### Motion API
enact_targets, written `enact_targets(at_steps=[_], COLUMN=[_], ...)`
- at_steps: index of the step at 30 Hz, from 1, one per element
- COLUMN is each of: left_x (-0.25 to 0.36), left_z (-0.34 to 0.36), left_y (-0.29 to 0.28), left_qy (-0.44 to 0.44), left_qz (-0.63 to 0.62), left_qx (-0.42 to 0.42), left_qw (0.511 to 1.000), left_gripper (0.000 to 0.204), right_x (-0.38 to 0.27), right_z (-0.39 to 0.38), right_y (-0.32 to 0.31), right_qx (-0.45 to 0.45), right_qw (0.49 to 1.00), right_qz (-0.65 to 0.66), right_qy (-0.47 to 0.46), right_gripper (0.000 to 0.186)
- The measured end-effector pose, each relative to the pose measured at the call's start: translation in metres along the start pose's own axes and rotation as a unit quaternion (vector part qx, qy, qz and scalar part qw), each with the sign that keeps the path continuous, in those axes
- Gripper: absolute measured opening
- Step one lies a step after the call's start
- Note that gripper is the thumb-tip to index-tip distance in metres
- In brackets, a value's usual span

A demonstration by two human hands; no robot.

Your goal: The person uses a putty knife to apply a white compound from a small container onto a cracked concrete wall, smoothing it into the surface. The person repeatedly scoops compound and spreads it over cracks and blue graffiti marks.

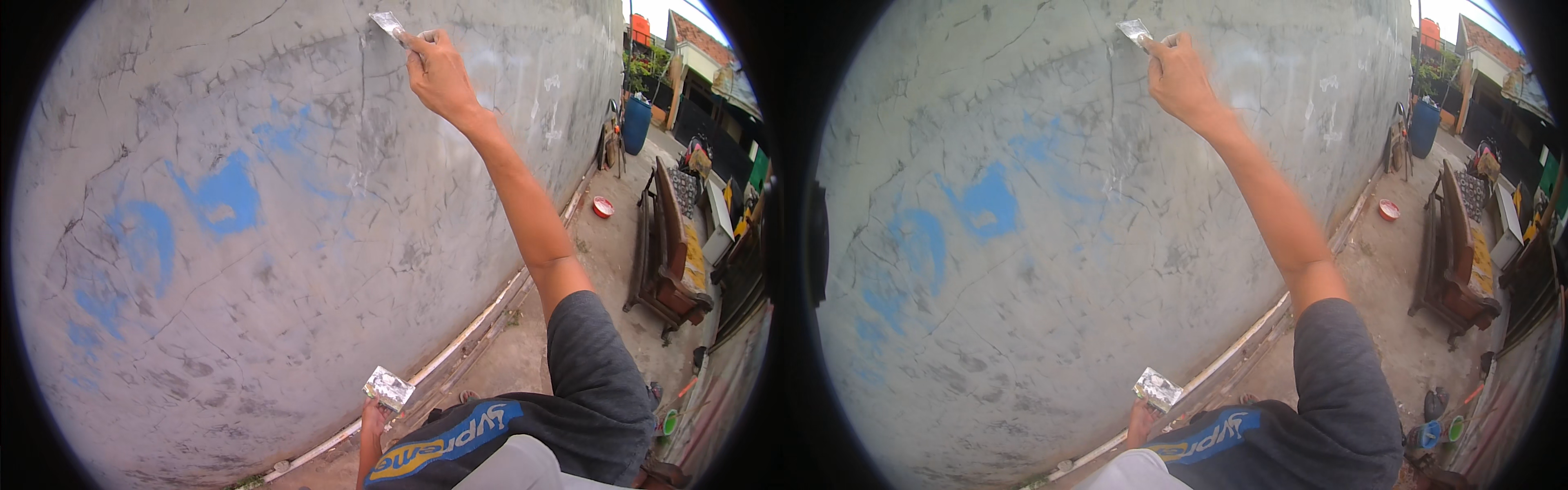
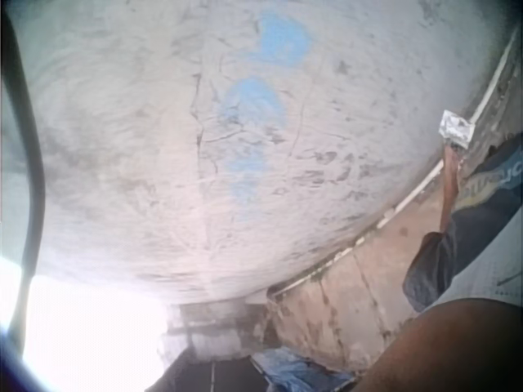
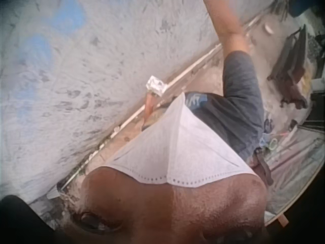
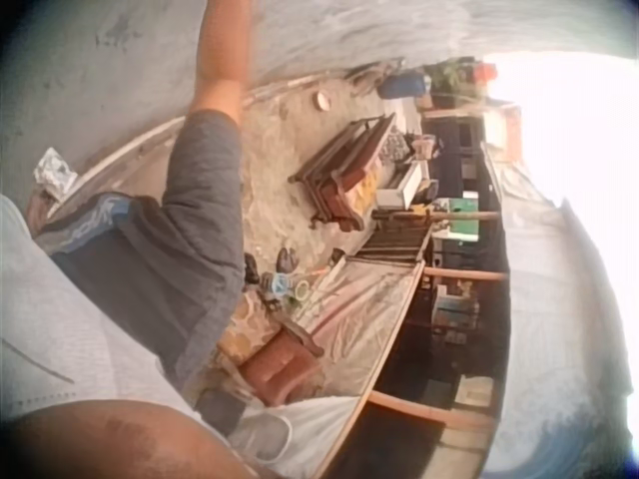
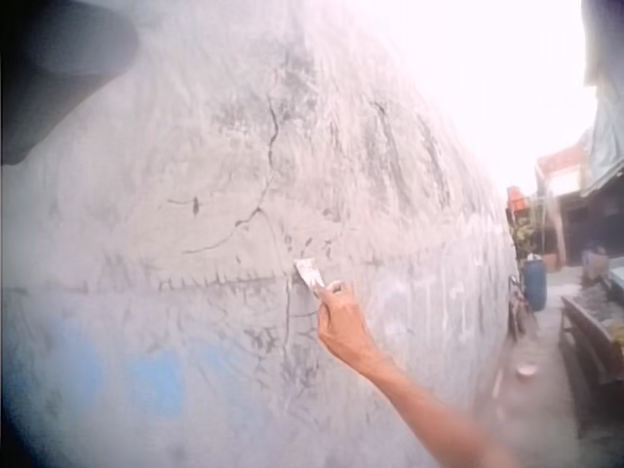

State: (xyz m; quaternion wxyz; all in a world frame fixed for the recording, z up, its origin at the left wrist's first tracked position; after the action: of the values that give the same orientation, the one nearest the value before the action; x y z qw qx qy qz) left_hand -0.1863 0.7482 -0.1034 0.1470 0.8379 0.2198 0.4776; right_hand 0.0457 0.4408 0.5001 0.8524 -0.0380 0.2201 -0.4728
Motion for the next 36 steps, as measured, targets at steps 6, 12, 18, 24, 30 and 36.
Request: enact_targets(at_steps=[6, 12, 18, 24, 30, 36], left_x=[0.001, 0.006, 0.021, 0.021, 0.02, 0.033], left_z=[-0.005, 0.002, -0.023, -0.017, -0.002, 0.01], left_y=[0.009, 0.008, 0.011, 0.0, -0.009, -0.014], left_qy=[-0.002, 0.02, 0.034, -0.016, -0.03, -0.028], left_qz=[-0.005, -0.003, 0.012, -0.003, 0.024, 0.053], left_qx=[-0.014, -0.076, -0.07, -0.075, -0.112, -0.144], left_qw=[1.0, 0.997, 0.997, 0.997, 0.993, 0.988], left_gripper=[0.03, 0.03, 0.028, 0.034, 0.035, 0.03], right_x=[0.009, -0.017, -0.063, -0.046, -0.02, -0.041], right_z=[-0.04, -0.029, 0.022, 0.052, 0.048, 0.032], right_y=[0.043, -0.022, -0.079, -0.032, -0.022, -0.066], right_qx=[0.003, -0.061, -0.13, -0.155, -0.225, -0.241], right_qw=[0.998, 0.998, 0.952, 0.919, 0.909, 0.892], right_qz=[0.025, -0.016, 0.055, 0.122, 0.079, 0.145], right_qy=[0.06, 0.009, 0.271, 0.341, 0.342, 0.354], right_gripper=[0.036, 0.034, 0.038, 0.018, 0.03, 0.025])
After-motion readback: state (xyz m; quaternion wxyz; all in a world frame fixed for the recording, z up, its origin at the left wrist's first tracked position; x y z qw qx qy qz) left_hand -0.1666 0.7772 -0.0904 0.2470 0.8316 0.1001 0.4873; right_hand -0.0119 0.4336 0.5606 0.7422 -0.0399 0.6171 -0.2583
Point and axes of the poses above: each hand's wrist, its own z-axis towards the middle knuckle, its own y-axis out of the palm, x = y × z, the point moved 2 cm from there along z, towards the middle knuckle, and after that the axes turned 14 degrees about y, right-handed, at the moved point
